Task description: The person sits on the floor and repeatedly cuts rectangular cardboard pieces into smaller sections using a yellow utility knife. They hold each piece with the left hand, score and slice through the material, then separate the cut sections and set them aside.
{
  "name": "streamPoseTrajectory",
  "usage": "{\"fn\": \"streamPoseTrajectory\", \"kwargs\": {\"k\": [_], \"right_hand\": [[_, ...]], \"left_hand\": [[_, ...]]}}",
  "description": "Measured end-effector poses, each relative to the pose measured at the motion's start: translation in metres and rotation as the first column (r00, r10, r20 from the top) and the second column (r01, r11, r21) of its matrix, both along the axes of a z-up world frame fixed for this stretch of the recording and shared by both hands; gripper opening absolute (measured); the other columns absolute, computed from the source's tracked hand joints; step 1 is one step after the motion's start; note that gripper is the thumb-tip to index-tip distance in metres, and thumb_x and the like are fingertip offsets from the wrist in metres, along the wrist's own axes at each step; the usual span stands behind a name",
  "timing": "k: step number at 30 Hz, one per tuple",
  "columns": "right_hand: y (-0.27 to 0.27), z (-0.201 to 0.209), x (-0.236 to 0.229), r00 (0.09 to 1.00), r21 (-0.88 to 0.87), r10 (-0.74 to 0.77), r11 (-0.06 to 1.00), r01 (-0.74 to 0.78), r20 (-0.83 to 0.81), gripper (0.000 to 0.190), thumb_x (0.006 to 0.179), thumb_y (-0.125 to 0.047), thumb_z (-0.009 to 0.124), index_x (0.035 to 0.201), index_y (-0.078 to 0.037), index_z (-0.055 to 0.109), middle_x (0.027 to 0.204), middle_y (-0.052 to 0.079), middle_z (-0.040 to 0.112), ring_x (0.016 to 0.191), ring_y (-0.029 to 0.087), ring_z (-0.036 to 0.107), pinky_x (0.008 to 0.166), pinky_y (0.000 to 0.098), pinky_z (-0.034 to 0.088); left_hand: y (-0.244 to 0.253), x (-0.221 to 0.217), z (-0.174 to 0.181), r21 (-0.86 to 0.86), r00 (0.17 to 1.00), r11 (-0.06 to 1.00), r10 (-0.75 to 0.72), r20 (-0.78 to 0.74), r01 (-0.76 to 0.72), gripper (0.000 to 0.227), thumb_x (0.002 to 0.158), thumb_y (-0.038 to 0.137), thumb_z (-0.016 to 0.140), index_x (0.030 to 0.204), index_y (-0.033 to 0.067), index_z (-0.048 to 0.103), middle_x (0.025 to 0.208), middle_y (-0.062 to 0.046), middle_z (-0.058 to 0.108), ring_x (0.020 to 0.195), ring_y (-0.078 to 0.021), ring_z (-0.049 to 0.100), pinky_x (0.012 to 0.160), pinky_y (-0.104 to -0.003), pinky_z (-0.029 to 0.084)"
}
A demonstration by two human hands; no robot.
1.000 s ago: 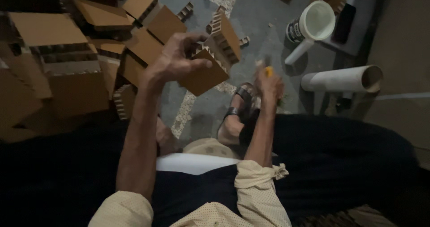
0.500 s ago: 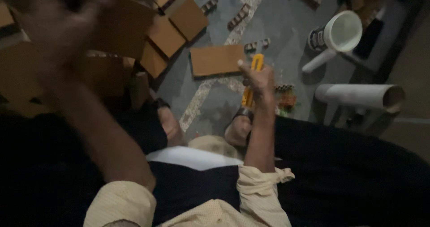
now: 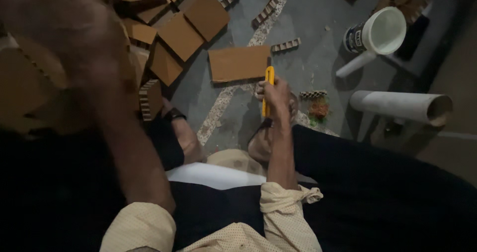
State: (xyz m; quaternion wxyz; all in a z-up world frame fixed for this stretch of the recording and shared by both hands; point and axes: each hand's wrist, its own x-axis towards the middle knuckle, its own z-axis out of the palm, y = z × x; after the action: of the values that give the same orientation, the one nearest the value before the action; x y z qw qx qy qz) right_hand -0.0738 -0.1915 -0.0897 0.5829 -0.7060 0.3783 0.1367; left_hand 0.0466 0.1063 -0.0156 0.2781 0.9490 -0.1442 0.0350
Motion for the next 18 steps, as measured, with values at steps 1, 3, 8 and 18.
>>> {"fn": "streamPoseTrajectory", "kwargs": {"k": [1, 3, 8, 18], "right_hand": [[0.0, -0.005, -0.001, 1.0, 0.007, -0.003, 1.0, 0.003, 0.007, 0.025, 0.092, -0.009, 0.062, 0.112, 0.004, 0.07, 0.08, 0.008, 0.071, 0.064, 0.014, 0.069, 0.055, 0.0305, 0.058], [0.003, -0.017, 0.002, 1.0, 0.022, -0.006, 1.0, 0.006, 0.02, 0.025, 0.096, -0.013, 0.061, 0.109, 0.005, 0.072, 0.078, 0.009, 0.069, 0.063, 0.016, 0.067, 0.053, 0.0319, 0.056], [0.007, -0.039, -0.005, 0.98, -0.442, 0.145, 0.894, -0.071, 0.138, 0.039, 0.091, -0.024, 0.069, 0.123, -0.003, 0.071, 0.086, 0.016, 0.075, 0.073, 0.025, 0.074, 0.065, 0.0371, 0.058], [0.049, -0.042, 0.024, 0.815, -0.545, 0.433, 0.819, -0.178, 0.385, 0.049, 0.093, -0.013, 0.061, 0.142, -0.007, 0.061, 0.098, 0.025, 0.074, 0.079, 0.028, 0.077, 0.071, 0.036, 0.058]], "left_hand": [[-0.021, 0.001, -0.011, -0.001, 1.0, 1.0, -0.018, -0.009, 0.018, 0.05, 0.091, 0.021, 0.073, 0.137, 0.006, 0.058, 0.128, -0.017, 0.057, 0.118, -0.0341, 0.057, 0.098, -0.049, 0.053], [-0.059, 0.002, -0.033, 0.028, 0.998, 0.999, -0.042, -0.04, 0.043, 0.054, 0.088, 0.021, 0.073, 0.138, 0.0062, 0.058, 0.129, -0.017, 0.056, 0.119, -0.0349, 0.056, 0.099, -0.05, 0.053], [-0.115, -0.02, -0.108, 0.143, 0.991, 0.984, -0.098, -0.089, 0.11, 0.062, 0.082, 0.019, 0.074, 0.14, 0.0067, 0.056, 0.133, -0.019, 0.053, 0.124, -0.037, 0.053, 0.102, -0.051, 0.052], [-0.102, -0.061, -0.213, -0.164, 0.942, 0.967, -0.23, -0.244, 0.193, 0.12, 0.061, 0.017, 0.085, 0.162, -0.0032, 0.025, 0.165, -0.038, 0.014, 0.152, -0.0554, 0.014, 0.12, -0.05, 0.026]]}}
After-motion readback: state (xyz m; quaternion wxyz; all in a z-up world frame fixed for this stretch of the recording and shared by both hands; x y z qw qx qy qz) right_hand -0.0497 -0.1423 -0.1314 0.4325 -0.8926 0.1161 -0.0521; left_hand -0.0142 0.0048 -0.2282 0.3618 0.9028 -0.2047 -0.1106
